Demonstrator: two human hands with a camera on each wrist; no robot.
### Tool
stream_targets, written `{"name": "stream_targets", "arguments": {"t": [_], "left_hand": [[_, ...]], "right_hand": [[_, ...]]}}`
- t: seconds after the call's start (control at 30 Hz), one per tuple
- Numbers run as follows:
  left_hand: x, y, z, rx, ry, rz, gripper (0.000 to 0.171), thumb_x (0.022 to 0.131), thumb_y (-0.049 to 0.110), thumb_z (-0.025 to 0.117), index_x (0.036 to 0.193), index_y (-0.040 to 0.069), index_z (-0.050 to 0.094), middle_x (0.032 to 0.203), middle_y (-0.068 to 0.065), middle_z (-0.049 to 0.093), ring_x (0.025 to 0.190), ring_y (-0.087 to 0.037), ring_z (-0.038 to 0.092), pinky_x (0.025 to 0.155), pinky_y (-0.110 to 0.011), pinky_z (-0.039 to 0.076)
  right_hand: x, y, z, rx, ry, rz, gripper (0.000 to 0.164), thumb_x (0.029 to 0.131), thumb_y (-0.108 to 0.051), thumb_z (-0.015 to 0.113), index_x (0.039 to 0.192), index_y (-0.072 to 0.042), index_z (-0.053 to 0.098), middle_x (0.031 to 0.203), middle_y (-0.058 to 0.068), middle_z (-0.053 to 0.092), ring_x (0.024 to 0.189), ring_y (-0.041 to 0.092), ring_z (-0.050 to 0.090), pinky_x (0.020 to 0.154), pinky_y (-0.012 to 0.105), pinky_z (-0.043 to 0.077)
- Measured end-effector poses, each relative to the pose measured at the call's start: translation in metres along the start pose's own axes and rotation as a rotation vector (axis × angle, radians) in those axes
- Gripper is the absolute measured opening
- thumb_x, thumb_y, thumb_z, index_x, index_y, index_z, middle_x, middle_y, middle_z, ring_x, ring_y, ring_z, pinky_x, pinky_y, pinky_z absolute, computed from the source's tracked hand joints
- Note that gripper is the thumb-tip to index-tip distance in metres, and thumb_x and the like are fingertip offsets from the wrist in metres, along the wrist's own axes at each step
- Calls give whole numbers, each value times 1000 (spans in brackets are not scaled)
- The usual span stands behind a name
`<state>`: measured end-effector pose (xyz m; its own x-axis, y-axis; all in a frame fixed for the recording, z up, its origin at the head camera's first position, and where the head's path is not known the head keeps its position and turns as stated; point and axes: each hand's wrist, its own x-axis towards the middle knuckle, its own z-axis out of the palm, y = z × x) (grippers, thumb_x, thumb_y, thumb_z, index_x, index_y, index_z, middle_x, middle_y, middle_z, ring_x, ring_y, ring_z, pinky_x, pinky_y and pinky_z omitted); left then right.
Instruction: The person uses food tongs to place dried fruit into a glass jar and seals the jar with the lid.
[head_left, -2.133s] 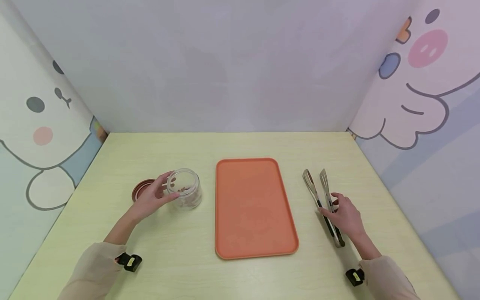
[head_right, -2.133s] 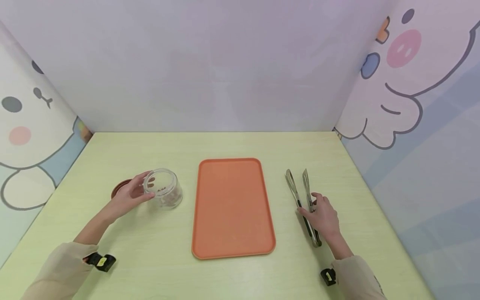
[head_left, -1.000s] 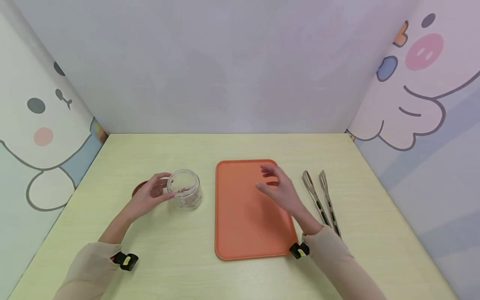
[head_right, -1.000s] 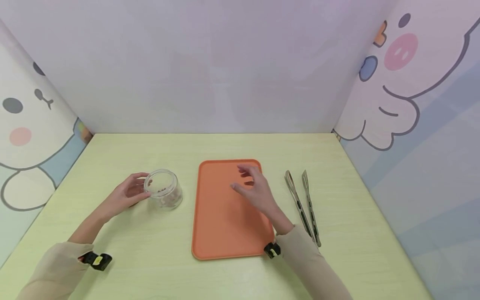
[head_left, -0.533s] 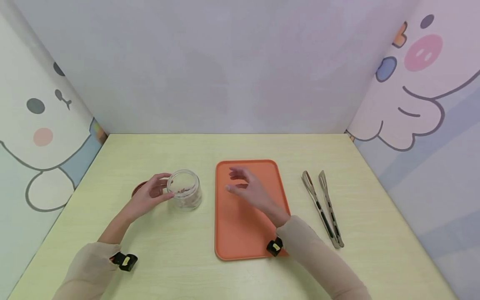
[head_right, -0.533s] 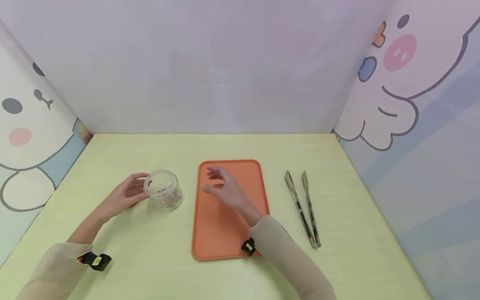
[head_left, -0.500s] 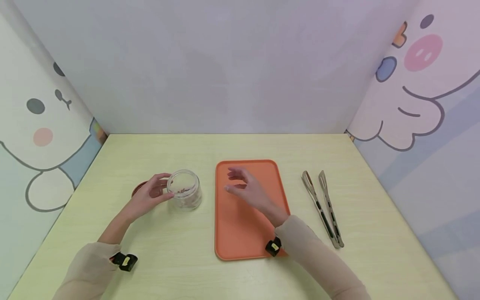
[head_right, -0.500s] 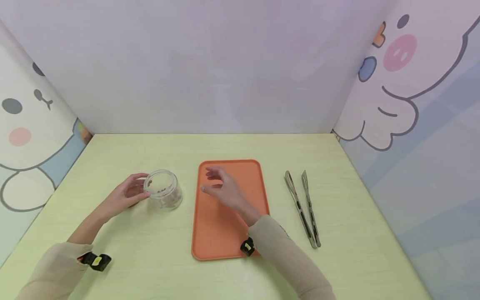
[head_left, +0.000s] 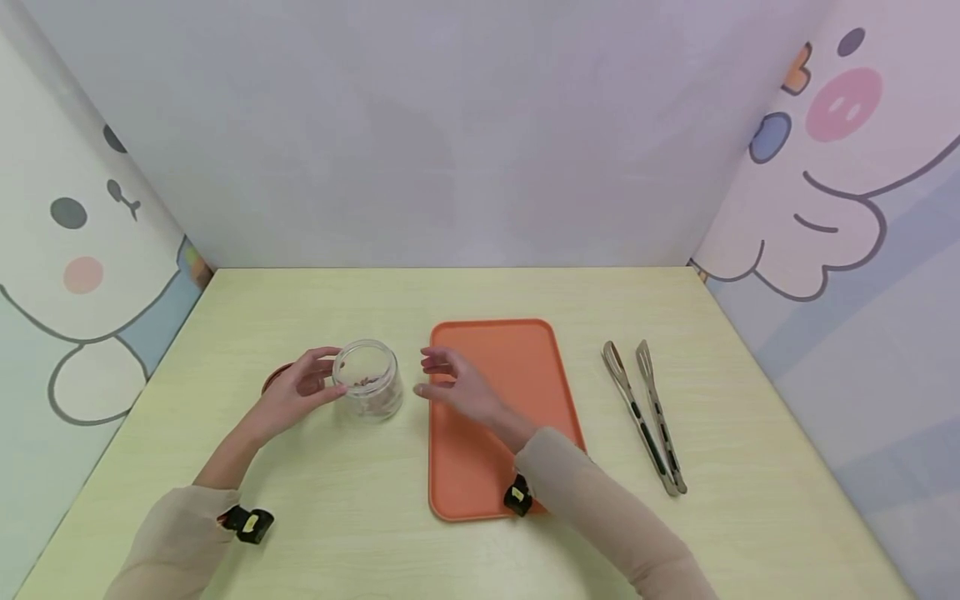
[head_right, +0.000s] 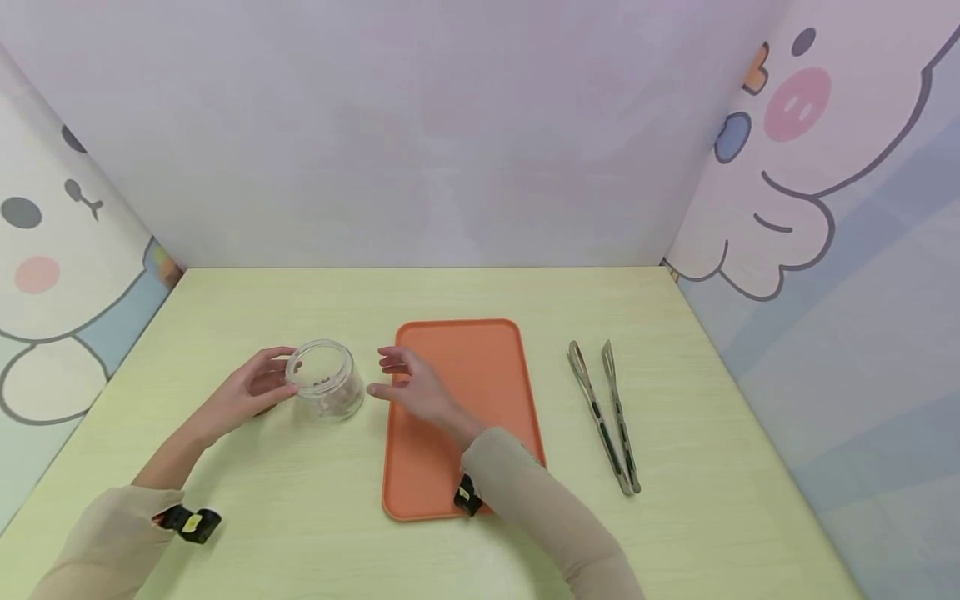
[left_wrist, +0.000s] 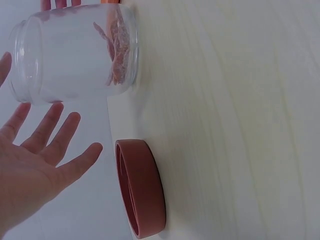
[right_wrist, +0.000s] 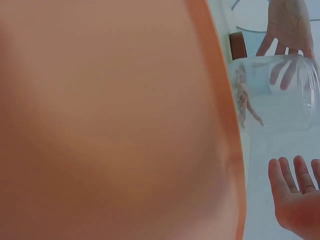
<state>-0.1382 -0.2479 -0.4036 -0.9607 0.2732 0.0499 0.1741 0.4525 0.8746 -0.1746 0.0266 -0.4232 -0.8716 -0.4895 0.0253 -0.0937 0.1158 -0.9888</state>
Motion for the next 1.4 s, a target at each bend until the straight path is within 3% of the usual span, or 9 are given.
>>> {"name": "stream_targets", "arguments": {"t": [0.17,0.3,0.47,0.7,0.9,1.07,1.2,1.27,1.4], "left_hand": [[0,1,1,-4,-3,-1,55,83,19,63,129,6,35,120,-26,45,106,-36,47,87,-52,35],[0,2,1,-10,-10,-8,56,83,17,62,130,5,34,121,-26,45,107,-37,46,88,-52,34],[1,2,1,-10,-9,-5,57,83,15,62,131,5,33,121,-27,44,107,-37,47,87,-52,35],[0,2,1,5,-5,0,56,84,18,62,131,6,34,120,-26,46,105,-35,48,85,-49,38],[-1,2,0,12,-7,2,53,85,19,60,129,4,34,119,-27,45,107,-38,46,85,-49,38],[-3,2,-3,9,3,15,51,87,18,57,130,2,34,119,-27,46,108,-37,46,83,-28,42],[-7,1,-9,20,29,-13,50,90,21,53,131,2,32,122,-25,44,110,-36,44,79,-11,37],[-10,-1,-14,41,55,-27,50,91,24,50,132,3,32,124,-24,42,112,-36,42,81,-14,38],[-14,-13,-25,91,149,-43,51,91,28,49,133,6,32,125,-23,41,114,-34,39,90,-36,38]], "right_hand": [[5,1,13,2,-12,-9,53,79,-13,67,126,-10,44,119,16,47,107,18,47,88,33,39],[8,2,20,-10,-18,1,54,79,-10,67,126,-6,43,117,10,48,107,21,48,84,27,42],[6,-9,27,-5,-23,1,51,79,-3,65,125,-1,42,115,11,48,109,31,46,81,25,44],[14,8,33,-40,1,-2,52,77,-13,69,123,-11,46,112,-1,50,107,21,49,79,22,44],[16,9,36,-73,10,-5,51,77,-16,69,123,-11,47,111,-2,51,104,18,50,77,22,45],[16,9,37,-99,19,-15,51,77,-18,69,123,-12,47,110,-2,51,102,16,51,76,22,45],[16,9,37,-103,20,-11,51,77,-19,70,122,-12,47,110,-2,51,103,17,51,76,21,45],[15,7,37,-98,17,-7,51,77,-20,69,123,-12,47,111,-1,51,104,19,50,76,21,45],[8,-9,36,-93,15,-10,50,78,-14,68,123,-6,46,112,5,51,105,25,49,76,22,45]]}}
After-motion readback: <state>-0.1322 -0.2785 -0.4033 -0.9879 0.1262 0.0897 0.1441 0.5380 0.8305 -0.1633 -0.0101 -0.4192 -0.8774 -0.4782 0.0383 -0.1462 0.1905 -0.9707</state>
